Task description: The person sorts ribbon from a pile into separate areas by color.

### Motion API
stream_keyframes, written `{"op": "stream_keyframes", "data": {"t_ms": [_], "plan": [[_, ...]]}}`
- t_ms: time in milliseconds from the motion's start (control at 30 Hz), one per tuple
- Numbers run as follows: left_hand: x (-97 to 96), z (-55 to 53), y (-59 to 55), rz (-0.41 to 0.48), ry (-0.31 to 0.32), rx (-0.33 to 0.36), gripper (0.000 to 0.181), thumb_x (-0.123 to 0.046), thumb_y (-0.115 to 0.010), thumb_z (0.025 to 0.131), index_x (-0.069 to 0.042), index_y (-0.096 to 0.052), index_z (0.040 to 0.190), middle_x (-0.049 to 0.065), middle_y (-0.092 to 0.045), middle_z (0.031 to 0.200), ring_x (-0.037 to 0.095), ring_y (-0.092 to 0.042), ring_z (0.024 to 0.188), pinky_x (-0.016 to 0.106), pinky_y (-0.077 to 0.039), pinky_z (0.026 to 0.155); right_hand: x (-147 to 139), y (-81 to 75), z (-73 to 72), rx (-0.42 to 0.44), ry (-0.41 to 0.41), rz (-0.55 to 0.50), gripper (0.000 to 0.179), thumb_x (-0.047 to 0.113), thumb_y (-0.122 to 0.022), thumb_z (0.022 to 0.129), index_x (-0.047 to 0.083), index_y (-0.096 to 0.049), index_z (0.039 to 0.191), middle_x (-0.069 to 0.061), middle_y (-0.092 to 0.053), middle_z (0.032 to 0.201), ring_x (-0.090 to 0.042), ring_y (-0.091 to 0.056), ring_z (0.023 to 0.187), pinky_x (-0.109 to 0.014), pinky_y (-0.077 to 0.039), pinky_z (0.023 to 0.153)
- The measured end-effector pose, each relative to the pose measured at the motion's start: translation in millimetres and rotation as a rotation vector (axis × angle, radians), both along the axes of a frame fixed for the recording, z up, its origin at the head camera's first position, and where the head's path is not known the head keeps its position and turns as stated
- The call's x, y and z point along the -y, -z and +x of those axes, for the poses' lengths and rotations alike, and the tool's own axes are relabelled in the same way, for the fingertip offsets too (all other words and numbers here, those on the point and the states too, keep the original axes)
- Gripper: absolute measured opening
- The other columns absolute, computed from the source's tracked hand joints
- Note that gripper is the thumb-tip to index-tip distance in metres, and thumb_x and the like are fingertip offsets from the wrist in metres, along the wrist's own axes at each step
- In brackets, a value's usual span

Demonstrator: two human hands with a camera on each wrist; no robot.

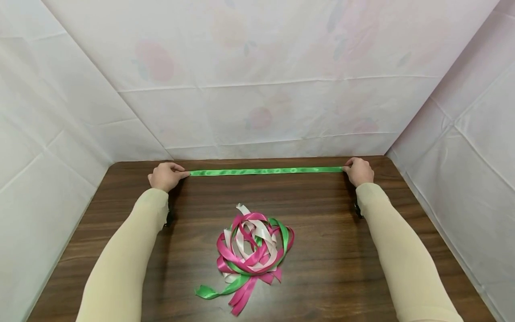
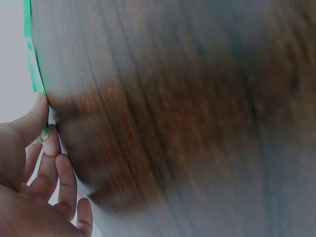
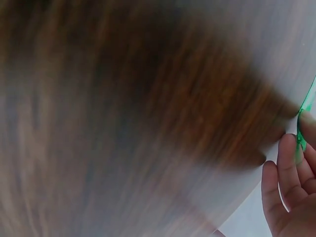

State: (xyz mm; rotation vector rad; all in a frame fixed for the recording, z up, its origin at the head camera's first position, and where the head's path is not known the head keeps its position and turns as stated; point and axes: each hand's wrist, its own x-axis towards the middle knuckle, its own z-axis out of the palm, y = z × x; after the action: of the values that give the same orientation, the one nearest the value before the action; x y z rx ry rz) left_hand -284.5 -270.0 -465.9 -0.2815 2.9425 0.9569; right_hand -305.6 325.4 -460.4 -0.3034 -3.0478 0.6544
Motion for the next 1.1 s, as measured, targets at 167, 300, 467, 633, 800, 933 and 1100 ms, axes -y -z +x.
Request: {"op": "stream_keyframes", "data": {"t_ms": [167,300,467,633,800,933,1100], "plan": [[1.1,1.7,-1.3,0.009,0.000,0.007,0.037,-0.035,-0.072,0.097,-0.005,-0.073,0.117,0.023,-0.071,0.121,0.047,-0.055,0.120,0.072,-0.024,0.112,-3.9,0.3,0.9,-0.016,0.016,-0.002,0.033,0.027,-0.063,0.104,0.000,-0.068,0.121,-0.027,-0.069,0.122,-0.046,-0.065,0.109,-0.064,-0.050,0.094],[2.5,2.1,-2.8,0.012,0.000,0.013,0.037,-0.035,-0.071,0.097,-0.004,-0.072,0.118,0.024,-0.071,0.121,0.047,-0.055,0.119,0.071,-0.025,0.112,-8.1,-1.4,-0.1,-0.037,0.011,-0.002,0.037,0.031,-0.062,0.104,0.000,-0.067,0.123,-0.028,-0.069,0.124,-0.047,-0.066,0.108,-0.064,-0.050,0.093],[5.1,1.9,-6.7,0.011,-0.008,-0.027,0.036,-0.035,-0.073,0.096,-0.004,-0.073,0.114,0.024,-0.072,0.116,0.046,-0.058,0.115,0.070,-0.027,0.111,-10.0,-10.5,-0.1,-0.076,0.001,-0.009,0.038,0.032,-0.061,0.104,0.000,-0.068,0.124,-0.029,-0.068,0.124,-0.048,-0.067,0.105,-0.065,-0.050,0.091],[6.4,1.2,-14.1,0.013,0.000,-0.087,0.035,-0.035,-0.074,0.096,-0.004,-0.073,0.113,0.023,-0.074,0.111,0.044,-0.061,0.110,0.067,-0.031,0.108,-11.1,-22.2,1.3,-0.096,-0.016,-0.011,0.038,0.033,-0.060,0.105,0.001,-0.069,0.124,-0.027,-0.070,0.123,-0.046,-0.066,0.107,-0.067,-0.048,0.093],[3.7,-0.6,-22.4,0.010,0.052,-0.131,0.035,-0.036,-0.071,0.098,-0.005,-0.073,0.114,0.023,-0.074,0.111,0.043,-0.062,0.107,0.065,-0.032,0.107,-13.5,-33.0,1.8,-0.115,-0.049,0.005,0.039,0.037,-0.059,0.105,0.004,-0.070,0.121,-0.025,-0.071,0.118,-0.045,-0.065,0.106,-0.067,-0.047,0.091],[0.7,-0.3,-29.0,0.010,0.091,-0.179,0.032,-0.033,-0.072,0.097,-0.004,-0.073,0.112,0.024,-0.074,0.110,0.042,-0.063,0.105,0.064,-0.032,0.106,-12.0,-41.2,4.4,-0.144,-0.090,0.017,0.037,0.036,-0.060,0.105,0.004,-0.070,0.120,-0.024,-0.071,0.116,-0.043,-0.066,0.103,-0.063,-0.049,0.087],[-3.3,5.0,-38.9,0.009,0.132,-0.222,0.032,-0.032,-0.073,0.097,-0.004,-0.074,0.111,0.024,-0.074,0.109,0.042,-0.063,0.104,0.065,-0.031,0.107,-5.5,-50.4,11.8,-0.204,-0.161,0.043,0.035,0.034,-0.064,0.103,0.004,-0.069,0.119,-0.022,-0.068,0.117,-0.040,-0.065,0.102,-0.059,-0.050,0.083]]}}
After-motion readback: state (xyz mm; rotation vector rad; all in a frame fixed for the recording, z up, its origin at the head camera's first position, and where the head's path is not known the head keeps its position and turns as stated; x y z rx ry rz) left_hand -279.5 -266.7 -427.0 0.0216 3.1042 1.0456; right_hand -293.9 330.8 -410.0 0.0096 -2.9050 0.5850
